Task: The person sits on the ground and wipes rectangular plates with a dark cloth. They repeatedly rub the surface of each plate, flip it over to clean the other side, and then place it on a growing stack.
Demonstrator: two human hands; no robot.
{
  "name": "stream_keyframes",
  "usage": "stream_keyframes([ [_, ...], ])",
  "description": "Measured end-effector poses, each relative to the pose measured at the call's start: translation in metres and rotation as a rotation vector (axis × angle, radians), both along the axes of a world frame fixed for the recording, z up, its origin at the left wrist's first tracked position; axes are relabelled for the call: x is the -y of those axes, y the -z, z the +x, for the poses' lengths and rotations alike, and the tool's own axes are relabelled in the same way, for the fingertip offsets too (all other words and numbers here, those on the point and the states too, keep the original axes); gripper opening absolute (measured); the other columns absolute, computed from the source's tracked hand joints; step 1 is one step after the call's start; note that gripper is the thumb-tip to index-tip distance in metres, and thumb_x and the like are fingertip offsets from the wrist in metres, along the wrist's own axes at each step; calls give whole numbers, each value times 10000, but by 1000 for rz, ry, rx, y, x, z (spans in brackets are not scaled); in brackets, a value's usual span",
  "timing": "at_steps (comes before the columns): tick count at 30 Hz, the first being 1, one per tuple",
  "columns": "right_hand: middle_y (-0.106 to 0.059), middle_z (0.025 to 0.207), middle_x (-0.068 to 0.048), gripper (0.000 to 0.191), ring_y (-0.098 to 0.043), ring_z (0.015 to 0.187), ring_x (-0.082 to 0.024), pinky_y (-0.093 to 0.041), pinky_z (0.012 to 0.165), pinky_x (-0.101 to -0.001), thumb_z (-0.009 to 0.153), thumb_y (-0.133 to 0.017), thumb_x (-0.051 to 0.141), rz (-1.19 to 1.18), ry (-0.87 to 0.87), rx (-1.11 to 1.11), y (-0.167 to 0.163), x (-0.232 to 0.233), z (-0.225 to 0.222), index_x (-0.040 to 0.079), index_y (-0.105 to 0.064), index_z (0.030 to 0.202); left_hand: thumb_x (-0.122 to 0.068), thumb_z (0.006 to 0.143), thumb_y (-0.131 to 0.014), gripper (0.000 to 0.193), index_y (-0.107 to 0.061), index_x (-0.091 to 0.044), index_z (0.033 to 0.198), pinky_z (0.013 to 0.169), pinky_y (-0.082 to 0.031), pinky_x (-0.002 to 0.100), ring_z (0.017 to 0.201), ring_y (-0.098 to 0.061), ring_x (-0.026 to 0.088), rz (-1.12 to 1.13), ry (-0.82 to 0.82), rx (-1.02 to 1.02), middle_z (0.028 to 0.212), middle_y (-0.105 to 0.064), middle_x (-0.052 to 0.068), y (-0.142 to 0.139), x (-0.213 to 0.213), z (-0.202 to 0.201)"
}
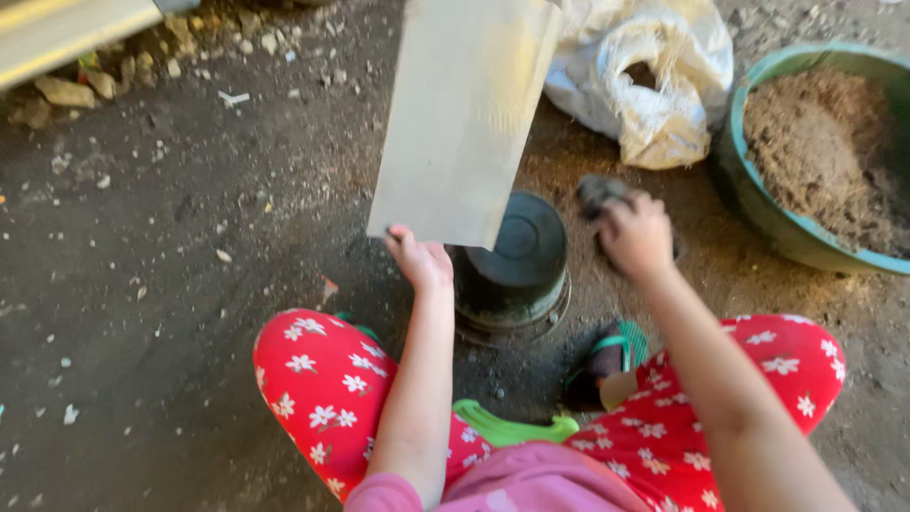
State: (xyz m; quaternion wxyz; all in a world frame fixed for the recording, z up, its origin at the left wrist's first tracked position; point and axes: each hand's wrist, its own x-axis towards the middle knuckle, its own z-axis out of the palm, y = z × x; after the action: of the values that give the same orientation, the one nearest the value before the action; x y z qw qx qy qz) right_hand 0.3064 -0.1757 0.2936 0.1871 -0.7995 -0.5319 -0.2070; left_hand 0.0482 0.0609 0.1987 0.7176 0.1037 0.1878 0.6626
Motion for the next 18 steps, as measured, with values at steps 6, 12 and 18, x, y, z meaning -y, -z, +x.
stream_keyframes([
  [6,-640,1239,-185,272,-609,1124,-323,-488,1001,-400,1088,-637,166,387,120,-508,22,36,102,12,-676,1309,-217,1143,-563,200,-608,-69,1270,1229,-449,437,1135,-627,177,495,-110,-960,1168,-666,54,19,32,-18],
  [12,-700,1247,-69,359,-648,1066,-116,-523,945,-275,1053,-595,239,657,218,-1337,30,37,112,8,-632,1325,-120,972,-599,322,-620,-200,1283,1206,-310,564,1363,-528,219,1741,-133,-1578,1459,-573,-33,21,89,-68],
  [18,-624,1312,-172,588,-603,1198,-275,-485,1055,-373,892,-823,126,556,-137,-867,10,32,95,-41,-565,1392,-19,873,-608,533,-632,-267,1345,1218,-274,557,1490,-406,207,1720,302,-2052,1577,-503,-35,7,108,-106],
])
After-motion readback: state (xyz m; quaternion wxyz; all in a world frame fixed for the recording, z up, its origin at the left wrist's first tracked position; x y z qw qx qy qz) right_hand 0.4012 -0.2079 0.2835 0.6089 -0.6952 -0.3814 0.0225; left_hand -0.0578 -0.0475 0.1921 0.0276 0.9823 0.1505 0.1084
